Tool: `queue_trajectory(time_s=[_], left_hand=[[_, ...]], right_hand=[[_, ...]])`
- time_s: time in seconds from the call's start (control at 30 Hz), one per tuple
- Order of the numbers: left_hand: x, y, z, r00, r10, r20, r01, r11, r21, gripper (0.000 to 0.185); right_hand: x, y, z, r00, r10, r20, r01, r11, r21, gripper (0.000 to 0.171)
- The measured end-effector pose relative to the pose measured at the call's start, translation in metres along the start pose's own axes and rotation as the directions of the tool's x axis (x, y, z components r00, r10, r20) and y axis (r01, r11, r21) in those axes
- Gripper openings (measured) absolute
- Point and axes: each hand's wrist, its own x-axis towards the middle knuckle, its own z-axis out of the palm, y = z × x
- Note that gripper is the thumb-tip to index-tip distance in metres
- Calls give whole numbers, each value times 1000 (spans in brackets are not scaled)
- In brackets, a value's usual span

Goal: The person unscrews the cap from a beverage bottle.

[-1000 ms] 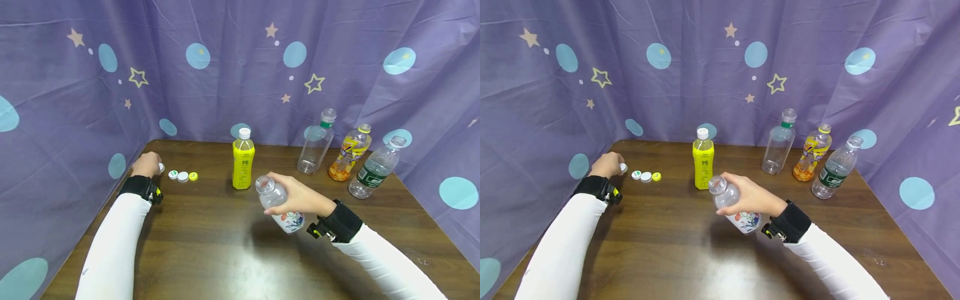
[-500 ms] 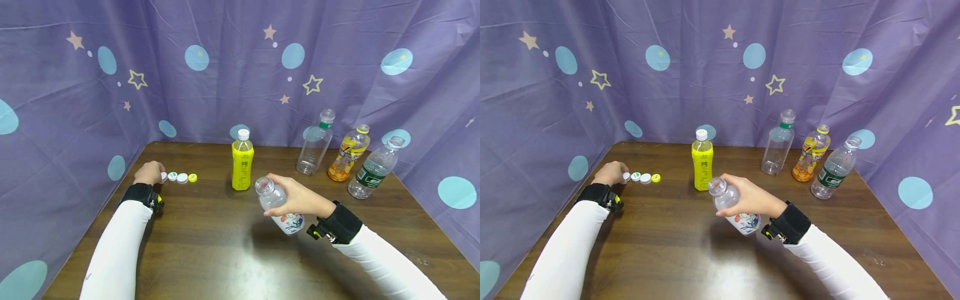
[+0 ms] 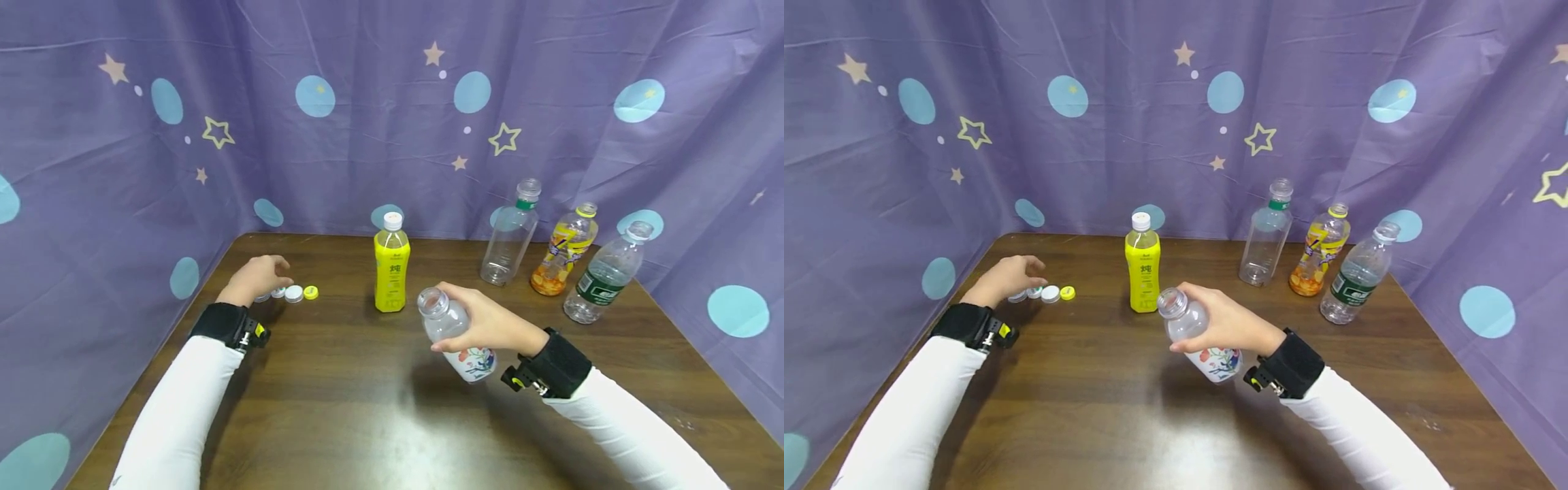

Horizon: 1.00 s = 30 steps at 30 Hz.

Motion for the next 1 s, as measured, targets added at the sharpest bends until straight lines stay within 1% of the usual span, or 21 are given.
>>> queue_trajectory(time_s=[0.03,0.07,0.13,0.2,0.23,0.27,0.3,0.33,0.4,0.43,0.5,0.57,0.63,0.67,0.73,0.8,0.87,0.9,0.93,1.0], left_hand=[[-2,6,1,997,57,52,-57,998,-4,45],[-4,11,2,988,109,112,-107,994,-18,46],[-8,20,5,955,179,237,-174,984,-42,46],[-11,27,8,918,210,336,-206,977,-49,48],[-13,30,9,904,216,370,-216,976,-44,49],[-14,33,10,893,223,392,-223,974,-46,50],[-15,36,10,887,224,403,-227,973,-41,50],[-16,38,11,886,222,408,-226,973,-39,51],[-17,43,10,888,220,403,-226,974,-35,54],[-18,45,9,891,218,398,-222,974,-34,56],[-18,48,8,899,216,381,-220,975,-35,58],[-19,50,6,903,218,369,-218,975,-43,60],[-20,51,5,907,222,359,-217,975,-54,61],[-20,51,5,908,224,355,-216,974,-62,61],[-21,51,5,910,230,346,-219,973,-69,63],[-21,51,7,913,231,335,-220,973,-71,64],[-22,51,9,918,232,323,-222,973,-67,64],[-22,51,10,920,231,316,-222,973,-64,64],[-23,52,10,923,224,314,-215,974,-64,64],[-24,53,11,927,212,310,-202,977,-65,63]], right_hand=[[0,0,0,1000,4,1,-4,1000,-1,61],[-1,0,0,1000,8,3,-8,1000,-3,62],[-2,1,-1,1000,18,1,-18,1000,-5,62],[-2,2,-1,1000,28,-5,-28,1000,-7,63],[-3,3,-2,999,42,-13,-43,999,-5,65],[-3,4,-3,998,58,-22,-58,998,7,66],[-2,6,-4,996,82,-35,-81,996,27,68],[-2,8,-6,992,112,-52,-109,993,54,70],[1,14,-13,979,180,-93,-165,975,146,72],[3,17,-18,968,222,-118,-196,959,203,73],[10,24,-31,943,285,-174,-223,926,304,73],[22,29,-46,920,314,-235,-215,905,366,71],[36,32,-62,897,319,-305,-184,898,399,67],[43,33,-70,884,313,-346,-159,900,407,64],[59,37,-83,863,291,-412,-116,910,399,59],[74,42,-91,840,268,-471,-98,929,356,57],[86,51,-95,818,261,-513,-134,953,272,60],[91,57,-96,815,258,-519,-153,960,236,62],[95,63,-94,809,260,-527,-177,963,204,64],[102,78,-89,799,279,-532,-220,960,172,69]])
